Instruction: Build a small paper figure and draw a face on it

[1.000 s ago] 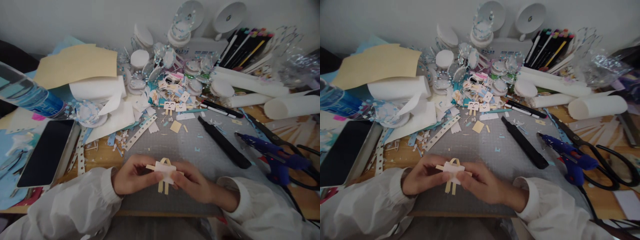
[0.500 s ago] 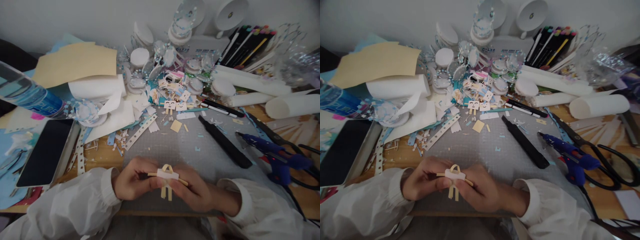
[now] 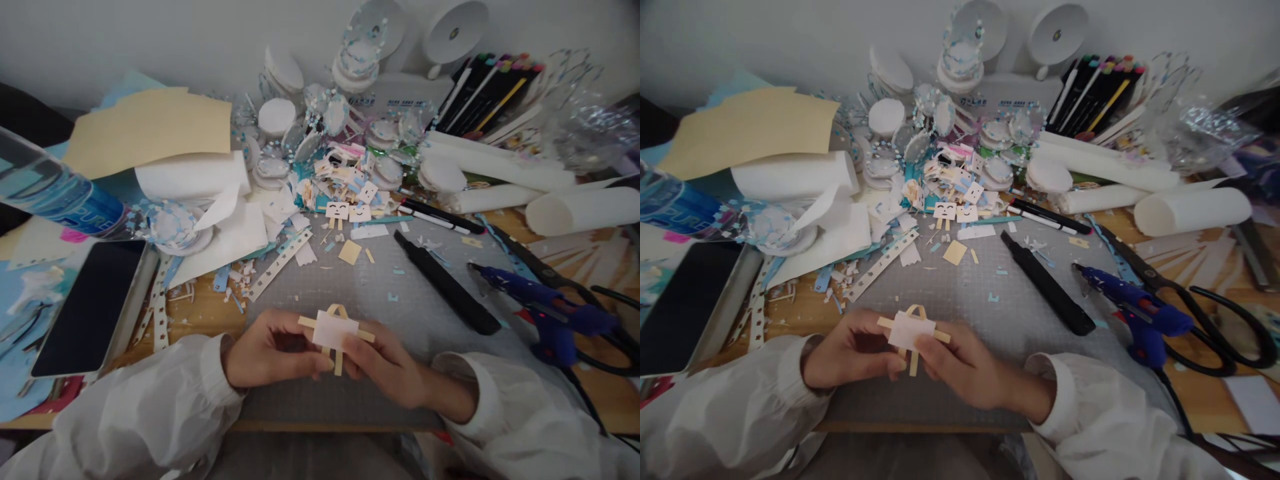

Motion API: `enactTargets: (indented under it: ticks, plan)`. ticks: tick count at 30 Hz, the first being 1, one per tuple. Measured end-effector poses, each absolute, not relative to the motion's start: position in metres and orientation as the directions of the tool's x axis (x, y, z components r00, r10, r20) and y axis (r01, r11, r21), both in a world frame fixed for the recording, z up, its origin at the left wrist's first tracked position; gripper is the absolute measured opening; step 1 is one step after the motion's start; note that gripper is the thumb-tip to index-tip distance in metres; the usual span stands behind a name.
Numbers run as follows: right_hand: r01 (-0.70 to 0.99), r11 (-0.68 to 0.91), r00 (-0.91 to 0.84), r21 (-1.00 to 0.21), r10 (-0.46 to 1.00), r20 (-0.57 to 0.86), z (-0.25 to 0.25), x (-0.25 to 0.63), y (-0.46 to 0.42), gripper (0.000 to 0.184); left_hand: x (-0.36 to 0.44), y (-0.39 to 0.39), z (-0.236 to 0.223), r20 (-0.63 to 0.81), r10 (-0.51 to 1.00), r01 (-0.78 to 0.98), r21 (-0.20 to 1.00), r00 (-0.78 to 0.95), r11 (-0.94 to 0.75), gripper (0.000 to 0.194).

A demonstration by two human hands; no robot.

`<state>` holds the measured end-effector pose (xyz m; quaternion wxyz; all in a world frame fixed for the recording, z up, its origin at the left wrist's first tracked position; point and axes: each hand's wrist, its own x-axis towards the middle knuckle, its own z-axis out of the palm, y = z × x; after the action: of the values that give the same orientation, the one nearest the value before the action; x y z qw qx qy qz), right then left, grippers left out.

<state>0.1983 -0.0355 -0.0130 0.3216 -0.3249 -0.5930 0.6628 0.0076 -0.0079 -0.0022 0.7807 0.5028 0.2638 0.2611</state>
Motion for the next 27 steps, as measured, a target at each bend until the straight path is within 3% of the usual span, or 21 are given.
enactTargets:
  ticks: [16, 24, 27]
  plan:
    - [-0.113, -0.117, -0.485, -0.987, 0.873, -0.048, -0.0155, 0.2001, -0.0382, 0.046, 0.0015, -0.0073, -0.0025, -0.102, 0.685, -0.148, 0.944, 0.722, 0.296, 0.007]
    - [-0.074, -0.011, -0.492, -0.997, 0.87, 0.027, -0.0143, 0.2006, -0.0368, 0.044, 0.0029, -0.0059, -0.0018, -0.056, 0.723, -0.153, 0.963, 0.688, 0.221, 0.022]
    - [-0.051, 0.042, -0.509, -0.998, 0.859, 0.062, -0.0123, 0.2, -0.0366, 0.042, 0.0037, -0.0061, -0.004, -0.022, 0.759, -0.176, 0.968, 0.65, 0.179, 0.017]
